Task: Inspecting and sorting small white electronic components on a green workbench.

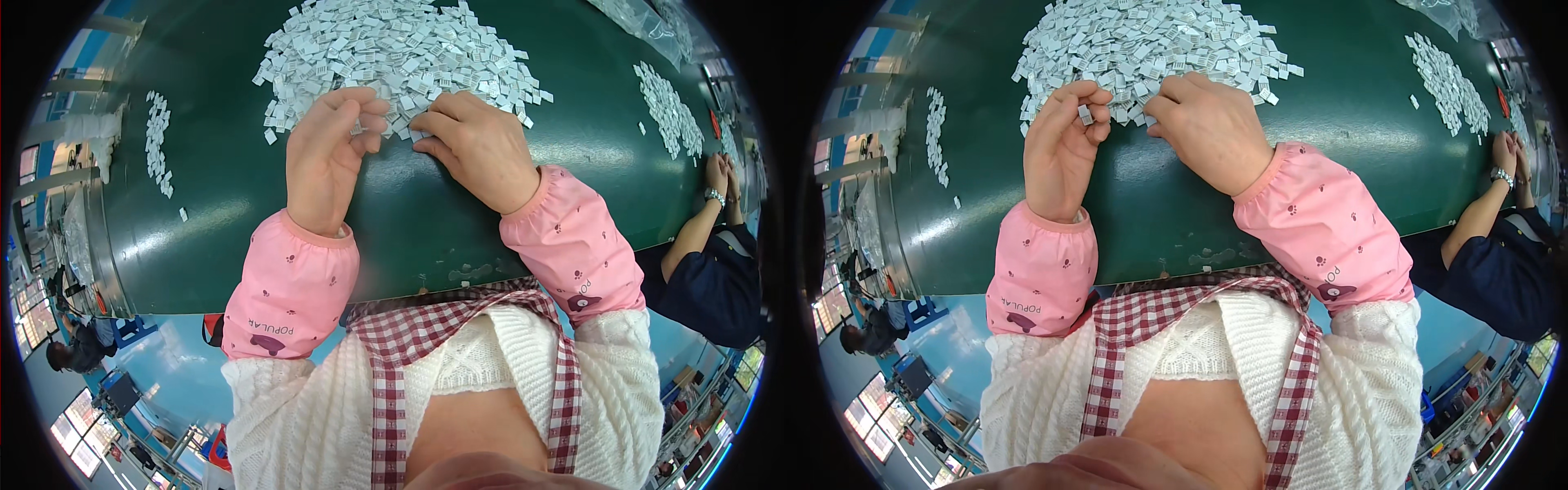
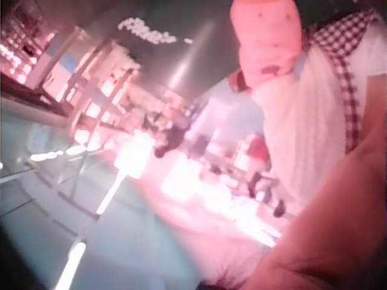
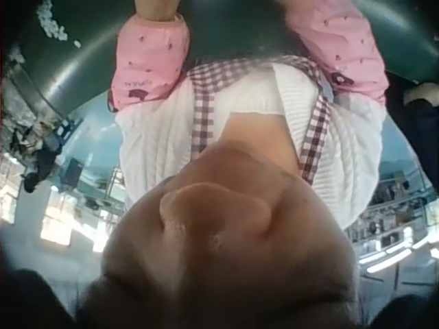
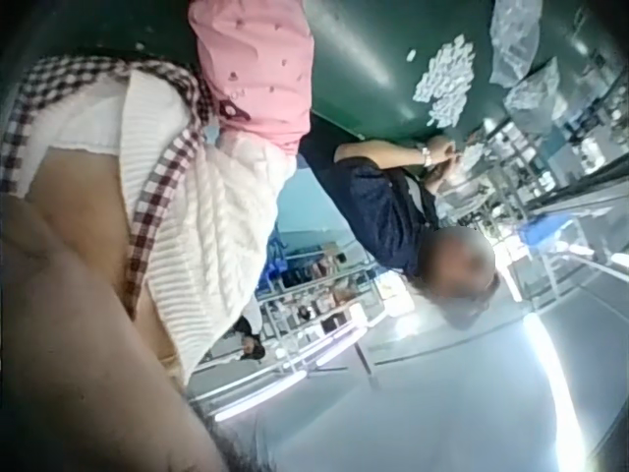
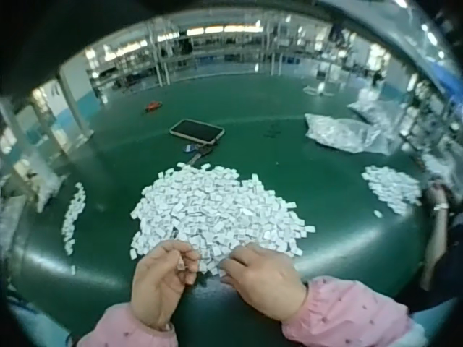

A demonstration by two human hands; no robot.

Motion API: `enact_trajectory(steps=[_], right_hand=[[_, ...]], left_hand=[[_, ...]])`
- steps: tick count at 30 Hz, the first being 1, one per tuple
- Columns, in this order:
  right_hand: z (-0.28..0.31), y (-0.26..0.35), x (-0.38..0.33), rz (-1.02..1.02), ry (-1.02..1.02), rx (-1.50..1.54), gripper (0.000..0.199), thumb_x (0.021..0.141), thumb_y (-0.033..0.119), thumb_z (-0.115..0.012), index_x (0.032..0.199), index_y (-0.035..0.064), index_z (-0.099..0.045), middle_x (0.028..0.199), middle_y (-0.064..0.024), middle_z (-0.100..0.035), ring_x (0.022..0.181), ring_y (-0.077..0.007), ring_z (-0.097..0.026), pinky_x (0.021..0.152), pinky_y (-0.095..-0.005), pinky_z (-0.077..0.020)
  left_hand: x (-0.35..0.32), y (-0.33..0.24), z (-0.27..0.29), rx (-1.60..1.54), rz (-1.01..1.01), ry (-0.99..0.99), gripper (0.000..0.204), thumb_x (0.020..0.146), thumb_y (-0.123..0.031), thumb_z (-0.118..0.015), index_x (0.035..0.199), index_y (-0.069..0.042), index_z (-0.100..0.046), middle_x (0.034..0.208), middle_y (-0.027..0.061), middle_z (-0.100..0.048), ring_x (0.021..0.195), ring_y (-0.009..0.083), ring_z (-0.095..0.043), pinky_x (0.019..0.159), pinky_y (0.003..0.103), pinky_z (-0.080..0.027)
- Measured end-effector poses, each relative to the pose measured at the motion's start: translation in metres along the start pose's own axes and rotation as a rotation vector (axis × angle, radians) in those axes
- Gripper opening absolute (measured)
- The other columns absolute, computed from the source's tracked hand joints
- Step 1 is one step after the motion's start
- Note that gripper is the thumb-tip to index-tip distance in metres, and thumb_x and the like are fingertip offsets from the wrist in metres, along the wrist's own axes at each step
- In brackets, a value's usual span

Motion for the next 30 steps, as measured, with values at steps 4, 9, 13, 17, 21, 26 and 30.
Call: enact_trajectory(steps=[4,9,13,17,21,26,30], right_hand=[[0.006,0.002,0.0,0.056,-0.07,-0.048,0.009,0.08,0.014,-0.073,0.087,0.0096,-0.07,0.08,0.0004,-0.062,0.067,-0.0146,-0.057,0.059,-0.0252,-0.0447],[-0.017,-0.046,-0.009,-0.565,0.22,0.821,0.012,0.088,0.018,-0.069,0.086,0.0056,-0.069,0.076,0.0013,-0.061,0.065,-0.0077,-0.053,0.057,-0.019,-0.0401],[-0.027,-0.043,-0.014,-0.645,0.265,1.114,0.02,0.094,0.02,-0.065,0.086,0.0027,-0.068,0.074,0.0018,-0.06,0.065,-0.0034,-0.049,0.057,-0.0144,-0.0358],[-0.026,-0.04,-0.014,-0.649,0.277,1.116,0.02,0.094,0.021,-0.064,0.086,0.0034,-0.069,0.075,0.0013,-0.061,0.065,-0.0039,-0.05,0.057,-0.0141,-0.0361],[-0.029,-0.037,-0.015,-0.673,0.301,1.181,0.019,0.094,0.02,-0.063,0.087,0.0033,-0.069,0.076,0.0003,-0.063,0.065,-0.0042,-0.052,0.056,-0.0141,-0.0364],[-0.035,-0.03,-0.017,-0.712,0.366,1.294,0.019,0.094,0.019,-0.062,0.087,0.0023,-0.07,0.077,-0.0011,-0.064,0.064,-0.0046,-0.053,0.054,-0.0143,-0.0364],[-0.04,-0.024,-0.02,-0.725,0.441,1.354,0.019,0.093,0.018,-0.061,0.087,0.0015,-0.07,0.077,-0.002,-0.065,0.062,-0.0051,-0.054,0.052,-0.0145,-0.0362]], left_hand=[[-0.004,0.002,0.001,0.149,0.038,-0.057,0.025,0.093,-0.01,-0.059,0.114,0.003,-0.061,0.1,0.0121,-0.065,0.085,0.0143,-0.056,0.07,0.022,-0.044],[-0.009,0.005,-0.013,0.463,0.05,0.031,0.022,0.091,-0.009,-0.063,0.111,0.0,-0.064,0.098,0.0096,-0.066,0.08,0.011,-0.055,0.069,0.02,-0.043],[-0.014,0.004,-0.034,0.471,-0.137,0.197,0.02,0.091,-0.011,-0.064,0.11,-0.003,-0.066,0.096,0.0079,-0.067,0.079,0.0092,-0.053,0.067,0.018,-0.042],[-0.015,0.002,-0.031,0.527,-0.173,0.151,0.02,0.091,-0.011,-0.065,0.11,-0.003,-0.066,0.092,0.0073,-0.066,0.077,0.0087,-0.052,0.065,0.017,-0.041],[-0.013,0.003,-0.022,0.484,-0.081,0.08,0.02,0.091,-0.012,-0.065,0.109,-0.002,-0.066,0.088,0.0068,-0.066,0.074,0.008,-0.051,0.061,0.016,-0.039],[-0.012,0.014,-0.009,0.324,0.085,0.035,0.019,0.091,-0.012,-0.063,0.106,-0.001,-0.067,0.085,0.0065,-0.066,0.067,0.0072,-0.048,0.056,0.016,-0.036],[-0.011,0.02,-0.008,0.233,0.147,0.036,0.019,0.092,-0.013,-0.06,0.103,0.0,-0.068,0.084,0.0065,-0.066,0.064,0.0066,-0.047,0.054,0.016,-0.034]])
Point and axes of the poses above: each hand's wrist, its own x-axis towards the middle knuckle, its own z-axis out of the back of the hand, y = z × x, the point moved 10 cm from there along x, towards the middle knuckle
